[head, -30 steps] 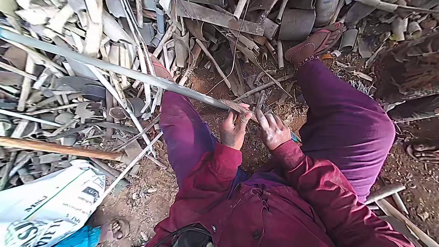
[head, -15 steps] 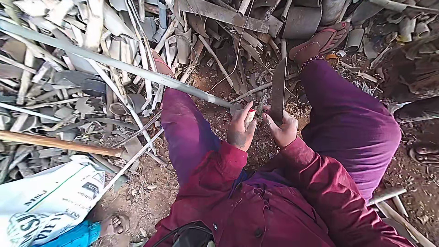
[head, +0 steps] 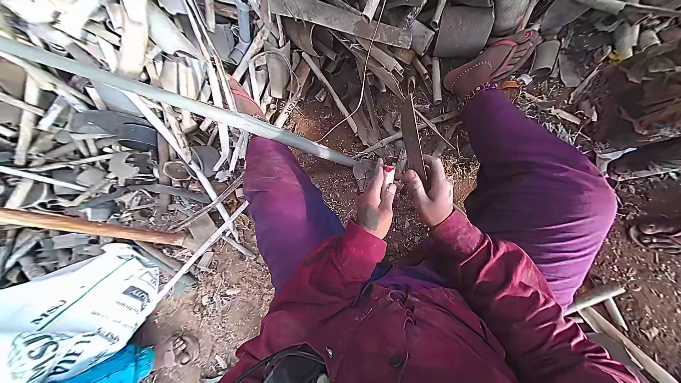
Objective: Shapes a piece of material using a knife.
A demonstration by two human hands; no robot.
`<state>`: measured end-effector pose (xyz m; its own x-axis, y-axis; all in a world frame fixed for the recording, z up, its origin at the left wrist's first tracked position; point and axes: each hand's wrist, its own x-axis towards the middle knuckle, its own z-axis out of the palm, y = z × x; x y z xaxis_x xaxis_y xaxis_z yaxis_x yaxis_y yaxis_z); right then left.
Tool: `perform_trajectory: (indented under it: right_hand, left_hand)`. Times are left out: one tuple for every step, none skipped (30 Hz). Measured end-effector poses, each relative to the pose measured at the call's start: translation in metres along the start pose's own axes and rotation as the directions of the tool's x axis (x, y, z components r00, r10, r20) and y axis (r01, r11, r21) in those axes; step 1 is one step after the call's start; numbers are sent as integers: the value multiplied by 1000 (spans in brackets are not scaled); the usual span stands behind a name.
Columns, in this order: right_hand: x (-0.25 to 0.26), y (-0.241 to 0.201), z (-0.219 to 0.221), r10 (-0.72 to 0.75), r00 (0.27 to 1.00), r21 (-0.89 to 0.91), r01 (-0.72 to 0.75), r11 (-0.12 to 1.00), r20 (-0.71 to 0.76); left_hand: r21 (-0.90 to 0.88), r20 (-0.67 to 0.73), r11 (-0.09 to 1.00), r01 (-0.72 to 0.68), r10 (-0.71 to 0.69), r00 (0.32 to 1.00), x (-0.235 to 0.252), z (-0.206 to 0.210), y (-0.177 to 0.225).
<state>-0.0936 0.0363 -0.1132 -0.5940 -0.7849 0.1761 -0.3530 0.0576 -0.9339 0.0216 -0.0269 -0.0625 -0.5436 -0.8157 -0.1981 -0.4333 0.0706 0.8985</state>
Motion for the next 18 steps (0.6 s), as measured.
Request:
perform_trajectory:
  right_hand:
    - [-1,2,0,44,998,80,-48,996,44]
    - [-2,3,0,57,995,163,-70,984,84]
    - [-2,4,-1,52,989,237,-84,968,139]
    - [-2,3,-2,43,978,305,-105,947,202]
    - [-2,2,-4,40,961,354,-140,925,274]
    - [-3,0,-5,40,936,395,-187,899,350]
    - [-3,-1,-6,45,903,431,-247,868,426]
    - [-3,-4,-6,57,862,450,-319,834,504]
    - [-3,-5,-6,74,819,442,-380,813,568]
    - [-4,-6,-6,89,785,421,-419,805,613]
    - [-4,-7,-5,106,764,393,-439,808,636]
    - [-5,-7,-5,121,758,374,-446,813,642]
    - [-6,-7,-4,128,760,368,-446,816,637]
    - [-6,-8,-3,132,765,372,-448,813,631]
    - [-6,-9,-3,134,768,378,-449,809,626]
    - [-6,-9,-3,139,768,381,-456,805,625]
    - [-6,-10,-3,143,769,387,-463,797,624]
    - [-6,-11,-3,146,768,392,-468,792,624]
  left_hand:
    - [-109,-43,993,36,-41,998,2,-2,-1]
    - [-208,-90,977,44,-64,994,6,-5,1]
    - [-288,-141,957,40,-84,987,9,-10,5]
    - [-336,-202,941,36,-110,973,13,-16,9]
    - [-363,-266,931,32,-137,954,16,-23,12]
    - [-377,-316,926,25,-154,936,19,-31,14]
    - [-380,-344,925,18,-160,925,22,-37,15]
    - [-382,-362,924,9,-158,918,23,-40,16]
    - [-383,-372,924,-9,-145,917,23,-42,17]
    - [-392,-359,919,-33,-120,926,23,-43,16]
    - [-397,-354,916,-63,-89,931,23,-42,15]
    - [-397,-342,915,-74,-73,937,22,-40,15]
    - [-393,-334,917,-74,-67,940,21,-39,16]
    - [-384,-326,921,-73,-61,943,21,-39,16]
    - [-370,-317,926,-76,-49,947,20,-39,16]
    - [-353,-317,932,-86,-33,948,19,-38,15]
    - [-335,-322,937,-99,-15,947,19,-37,15]
    - [-309,-315,945,-105,3,949,18,-38,15]
